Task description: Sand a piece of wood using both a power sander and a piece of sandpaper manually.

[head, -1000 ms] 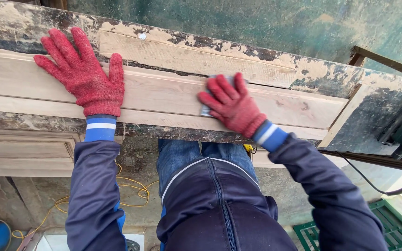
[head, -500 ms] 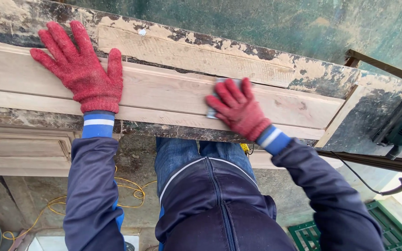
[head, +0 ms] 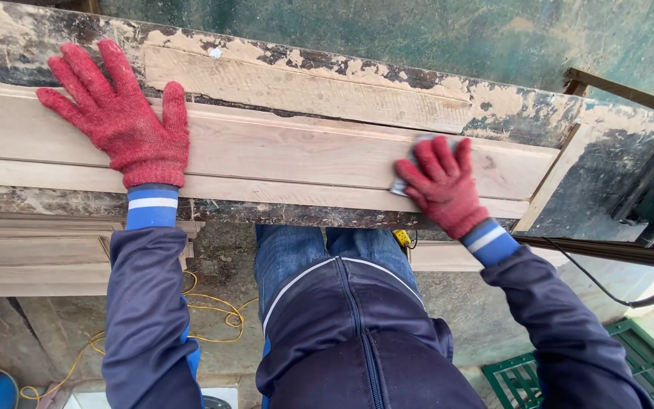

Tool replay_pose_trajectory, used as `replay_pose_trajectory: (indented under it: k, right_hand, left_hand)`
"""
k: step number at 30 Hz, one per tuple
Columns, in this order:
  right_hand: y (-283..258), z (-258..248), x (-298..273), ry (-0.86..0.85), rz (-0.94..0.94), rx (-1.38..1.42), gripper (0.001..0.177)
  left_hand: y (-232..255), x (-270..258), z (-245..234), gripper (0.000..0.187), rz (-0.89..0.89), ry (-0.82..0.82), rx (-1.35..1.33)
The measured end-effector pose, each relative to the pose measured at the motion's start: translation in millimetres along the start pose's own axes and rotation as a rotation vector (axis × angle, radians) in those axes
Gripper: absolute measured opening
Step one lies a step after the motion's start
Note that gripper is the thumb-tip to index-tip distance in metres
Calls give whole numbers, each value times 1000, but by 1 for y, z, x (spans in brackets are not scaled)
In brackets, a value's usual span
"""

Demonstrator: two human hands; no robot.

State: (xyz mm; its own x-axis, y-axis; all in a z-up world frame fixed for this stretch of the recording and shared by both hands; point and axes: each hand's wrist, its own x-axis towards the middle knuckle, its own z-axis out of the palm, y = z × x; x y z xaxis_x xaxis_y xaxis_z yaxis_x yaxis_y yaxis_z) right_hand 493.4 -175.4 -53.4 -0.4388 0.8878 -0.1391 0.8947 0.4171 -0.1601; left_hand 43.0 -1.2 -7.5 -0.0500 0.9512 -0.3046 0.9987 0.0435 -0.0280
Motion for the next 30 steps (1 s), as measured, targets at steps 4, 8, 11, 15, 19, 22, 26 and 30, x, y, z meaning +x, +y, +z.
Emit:
replay_pose_trajectory:
  k: [4,8,11,15,19,22,26,30]
  right_hand:
    - [-83,-6,88,74,-196,54,57]
    - [-105,-6,118,61,-262,329,62]
    - [-54,-5,64,12,-172,75,60]
    - [-17,-7,17,5,-63,73,55]
    - [-64,3,63,90,-18,48,62]
    - [-119,7,122,90,-43,116,66]
    - [-122,-15,138,77,-91,353,63]
    - [-43,21,23,92,33,86,63]
  left_hand:
    - [2,-1,0,87,-1,56,-26]
    - [-2,1,6,86,6,67,-43]
    - [-5,0,9,87,21,89,-25]
    - [2,1,-3,88,-16,30,-45]
    - [-1,1,2,88,-13,38,-34]
    - [0,0,3,85,20,84,-52]
    - [-2,0,5,79,30,120,-93]
    - [1,-1,2,80,21,78,-61]
